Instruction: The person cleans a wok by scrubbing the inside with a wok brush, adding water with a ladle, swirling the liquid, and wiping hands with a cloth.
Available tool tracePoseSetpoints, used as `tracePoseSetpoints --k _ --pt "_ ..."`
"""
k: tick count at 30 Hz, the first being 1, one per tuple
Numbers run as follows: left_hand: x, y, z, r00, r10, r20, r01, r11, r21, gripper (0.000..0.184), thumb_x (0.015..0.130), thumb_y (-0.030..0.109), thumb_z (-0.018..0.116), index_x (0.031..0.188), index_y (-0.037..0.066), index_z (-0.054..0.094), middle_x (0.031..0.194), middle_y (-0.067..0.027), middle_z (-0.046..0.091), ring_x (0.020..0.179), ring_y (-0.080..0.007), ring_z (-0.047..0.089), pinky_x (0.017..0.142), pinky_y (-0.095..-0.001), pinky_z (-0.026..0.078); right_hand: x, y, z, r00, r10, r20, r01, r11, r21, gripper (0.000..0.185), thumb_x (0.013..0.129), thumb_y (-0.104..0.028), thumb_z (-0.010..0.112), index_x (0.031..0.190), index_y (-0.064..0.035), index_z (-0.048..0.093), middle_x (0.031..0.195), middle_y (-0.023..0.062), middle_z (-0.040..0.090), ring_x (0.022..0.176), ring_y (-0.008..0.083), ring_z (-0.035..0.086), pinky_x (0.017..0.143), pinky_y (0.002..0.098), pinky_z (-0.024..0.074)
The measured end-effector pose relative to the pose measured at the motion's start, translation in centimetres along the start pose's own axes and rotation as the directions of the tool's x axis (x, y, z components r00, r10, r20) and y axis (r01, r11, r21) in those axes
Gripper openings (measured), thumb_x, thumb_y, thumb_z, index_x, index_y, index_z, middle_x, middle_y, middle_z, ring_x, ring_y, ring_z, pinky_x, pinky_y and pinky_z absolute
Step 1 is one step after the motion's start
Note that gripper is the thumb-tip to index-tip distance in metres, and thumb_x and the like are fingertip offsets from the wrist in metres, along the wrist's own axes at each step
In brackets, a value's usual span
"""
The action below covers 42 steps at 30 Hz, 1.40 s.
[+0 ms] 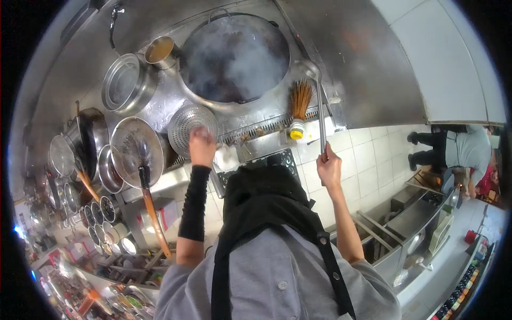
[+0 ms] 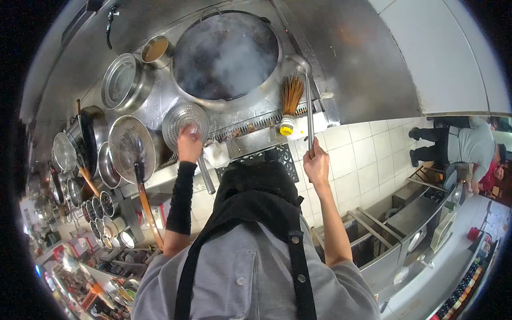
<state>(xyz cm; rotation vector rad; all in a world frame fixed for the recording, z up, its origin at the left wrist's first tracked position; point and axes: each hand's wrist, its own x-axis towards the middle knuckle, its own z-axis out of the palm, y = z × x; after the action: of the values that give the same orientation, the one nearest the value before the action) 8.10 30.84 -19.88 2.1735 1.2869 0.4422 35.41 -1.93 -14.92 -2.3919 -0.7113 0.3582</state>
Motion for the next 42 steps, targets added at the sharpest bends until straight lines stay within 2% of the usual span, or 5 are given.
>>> tracePoseSetpoints --k 9,20,23,34,42 --pt "-9.1 -3.8 9.3 0.945 -0.312 0.099 0.318 0.947 -0.044 0.090 0.087 0.031 0.080 0.150 -0.014 0.034 0.156 -0.0371 0.034 0.144 -0.0507 0.036 0.118 -0.0491 0.035 1.4 7.1 11.3 0.906 -0.345 -0.247 0.189 0.849 -0.493 0.055 0.101 -0.018 0.057 0.147 0.0103 0.044 0.114 0.0311 0.062 0.079 0.0502 0.067 0.077 0.0596 0.0553" --pt "-8.1 -0.7 10.1 0.902 -0.413 0.127 0.391 0.905 0.167 0.081 0.088 0.025 0.075 0.152 -0.003 0.033 0.136 -0.0340 0.043 0.126 -0.0513 0.047 0.106 -0.0608 0.038 12.6 6.6 15.1 0.994 0.087 -0.060 -0.079 0.989 0.126 0.052 0.083 -0.033 0.077 0.107 0.0126 0.068 0.090 0.0293 0.072 0.072 0.0428 0.070 0.067 0.0444 0.0590" --pt "-8.6 -1.1 6.6 0.938 -0.308 0.161 0.343 0.897 -0.279 0.081 0.088 0.023 0.078 0.152 0.001 0.034 0.137 -0.0322 0.050 0.128 -0.0444 0.054 0.107 -0.0507 0.043 8.5 -5.5 3.8 0.901 0.387 0.194 -0.394 0.546 0.740 0.056 0.091 -0.013 0.072 0.135 0.0121 0.048 0.079 0.0119 0.065 0.050 0.0152 0.057 0.039 0.0283 0.0389" --pt "-9.9 8.6 -10.8 0.806 0.223 0.548 0.555 -0.603 -0.572 0.078 0.098 0.035 0.064 0.156 -0.005 0.032 0.146 -0.0360 0.047 0.132 -0.0502 0.053 0.102 -0.0720 0.050 25.4 -20.1 13.3 0.872 -0.398 0.285 0.384 0.917 0.105 0.043 0.078 -0.032 0.078 0.111 -0.0055 0.073 0.101 0.0257 0.074 0.100 0.0430 0.072 0.088 0.0504 0.0576" --pt "-12.1 16.4 -7.5 0.768 -0.267 0.582 0.602 -0.009 -0.798 0.073 0.086 0.033 0.080 0.136 -0.009 0.048 0.100 -0.0241 0.064 0.078 -0.0292 0.066 0.058 -0.0377 0.054 21.0 -22.1 17.0 0.809 -0.523 0.268 0.452 0.845 0.284 0.035 0.081 -0.023 0.071 0.110 -0.0044 0.065 0.095 0.0289 0.073 0.095 0.0508 0.070 0.089 0.0546 0.0576"
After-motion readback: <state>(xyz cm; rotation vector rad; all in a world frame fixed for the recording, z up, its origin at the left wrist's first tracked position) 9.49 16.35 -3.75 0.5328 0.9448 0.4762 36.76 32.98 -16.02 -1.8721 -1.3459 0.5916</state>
